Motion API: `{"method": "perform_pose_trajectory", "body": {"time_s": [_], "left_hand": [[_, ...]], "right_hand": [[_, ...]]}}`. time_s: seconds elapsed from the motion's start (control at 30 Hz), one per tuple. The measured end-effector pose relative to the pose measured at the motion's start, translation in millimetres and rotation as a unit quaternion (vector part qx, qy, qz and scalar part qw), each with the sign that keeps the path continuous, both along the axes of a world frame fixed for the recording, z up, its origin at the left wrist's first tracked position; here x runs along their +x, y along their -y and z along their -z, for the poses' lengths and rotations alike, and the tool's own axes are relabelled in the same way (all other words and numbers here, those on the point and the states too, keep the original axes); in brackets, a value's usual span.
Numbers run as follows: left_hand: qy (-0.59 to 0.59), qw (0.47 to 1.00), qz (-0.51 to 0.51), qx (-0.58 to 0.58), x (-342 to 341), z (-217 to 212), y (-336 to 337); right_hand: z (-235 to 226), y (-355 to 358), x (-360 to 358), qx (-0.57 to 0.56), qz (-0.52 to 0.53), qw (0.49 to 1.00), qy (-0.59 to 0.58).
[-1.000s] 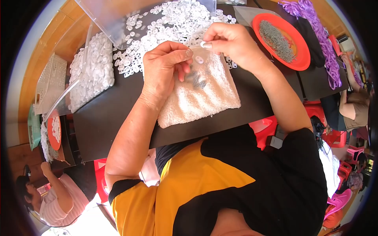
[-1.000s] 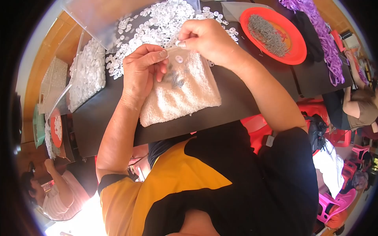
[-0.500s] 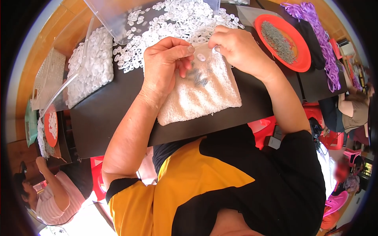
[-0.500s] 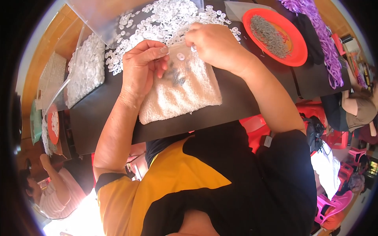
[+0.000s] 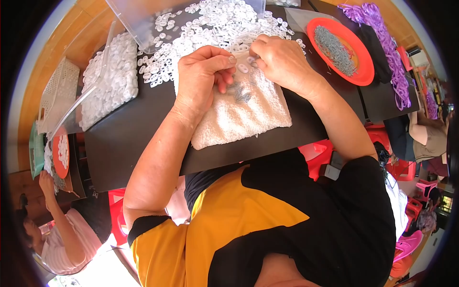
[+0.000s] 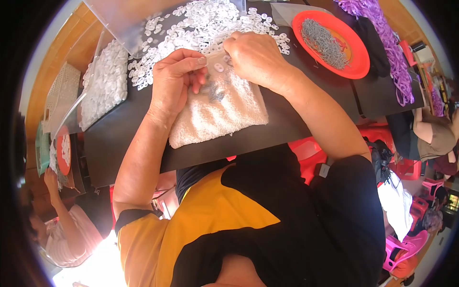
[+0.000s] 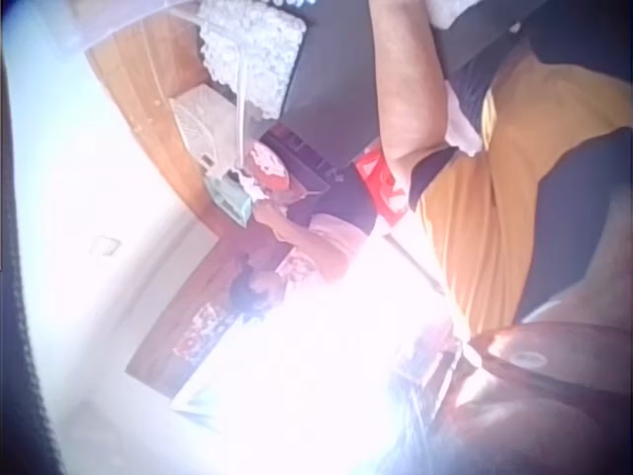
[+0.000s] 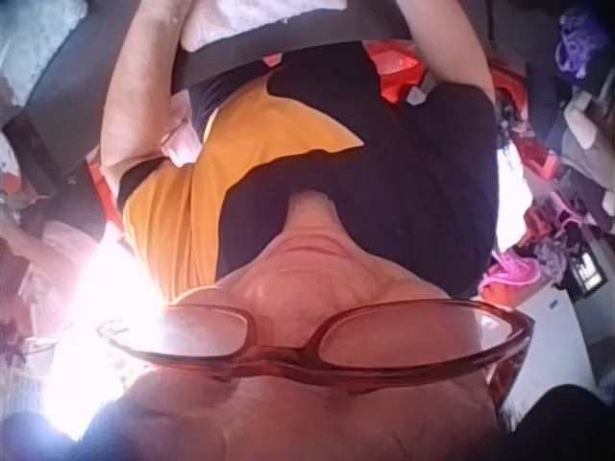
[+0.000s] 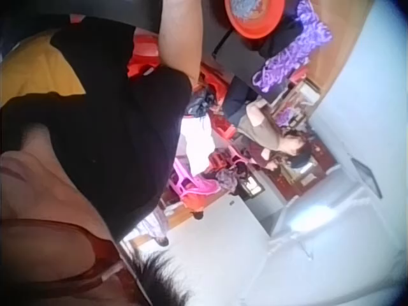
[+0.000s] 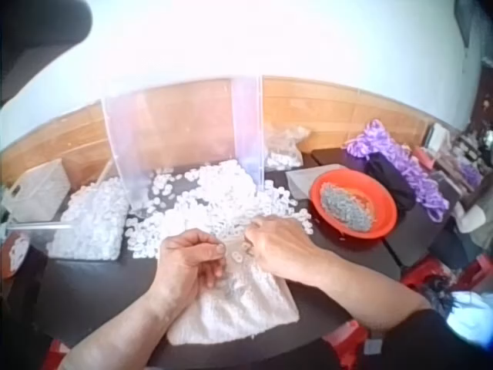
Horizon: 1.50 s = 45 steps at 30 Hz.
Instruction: Manually assemble small white plastic components by inserting pins or smaller pieces into them.
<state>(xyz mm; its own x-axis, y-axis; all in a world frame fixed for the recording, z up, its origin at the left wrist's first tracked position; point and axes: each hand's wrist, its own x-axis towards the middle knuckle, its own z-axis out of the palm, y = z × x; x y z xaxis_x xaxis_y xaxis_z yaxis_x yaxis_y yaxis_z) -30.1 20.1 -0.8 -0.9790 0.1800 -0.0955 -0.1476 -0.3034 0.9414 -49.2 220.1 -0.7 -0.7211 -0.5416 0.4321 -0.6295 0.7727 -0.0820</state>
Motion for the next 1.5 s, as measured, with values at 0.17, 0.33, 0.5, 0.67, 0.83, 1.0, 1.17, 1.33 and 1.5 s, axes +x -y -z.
{"method": "perform_pose_trajectory", "body": {"time_s": [0.17,0.33,0.5,0.67,0.83,1.0,1.17,1.33,1.5], "left_hand": [[0.003,1.000,-0.004,-0.001,-0.9,-0.8,0.6],[0.012,1.000,0.001,-0.002,-1.6,-1.2,0.2],[0.010,1.000,0.003,-0.015,-0.6,-1.6,-1.6],[0.004,1.000,-0.013,-0.005,2.1,-3.8,-3.3],[-0.003,1.000,-0.019,0.001,7.4,-8.0,-5.7],[-0.013,1.000,-0.025,-0.003,9.1,-8.7,-6.8],[-0.023,0.999,-0.027,-0.026,11.6,-11.4,-7.6],[-0.029,0.999,-0.029,-0.020,12.4,-12.0,-6.8],[-0.029,0.999,-0.032,-0.019,13.6,-11.8,-9.3]], "right_hand": [[-4.7,-1.8,0.7,0.003,-0.012,0.999,0.045],[-5.3,-9.3,-4.0,-0.022,-0.027,0.996,0.087],[-2.2,-4.3,-2.2,-0.028,-0.041,0.996,0.072],[-8.6,-5.7,-4.8,-0.269,-0.057,0.941,0.198],[-23.2,2.3,5.7,-0.455,-0.059,0.809,0.368],[-23.6,7.1,10.0,-0.472,-0.049,0.796,0.375],[-24.3,5.3,11.8,-0.441,-0.050,0.809,0.386],[-24.7,5.5,11.7,-0.433,-0.057,0.810,0.392],[-21.1,11.0,12.8,-0.463,-0.057,0.799,0.380]]}}
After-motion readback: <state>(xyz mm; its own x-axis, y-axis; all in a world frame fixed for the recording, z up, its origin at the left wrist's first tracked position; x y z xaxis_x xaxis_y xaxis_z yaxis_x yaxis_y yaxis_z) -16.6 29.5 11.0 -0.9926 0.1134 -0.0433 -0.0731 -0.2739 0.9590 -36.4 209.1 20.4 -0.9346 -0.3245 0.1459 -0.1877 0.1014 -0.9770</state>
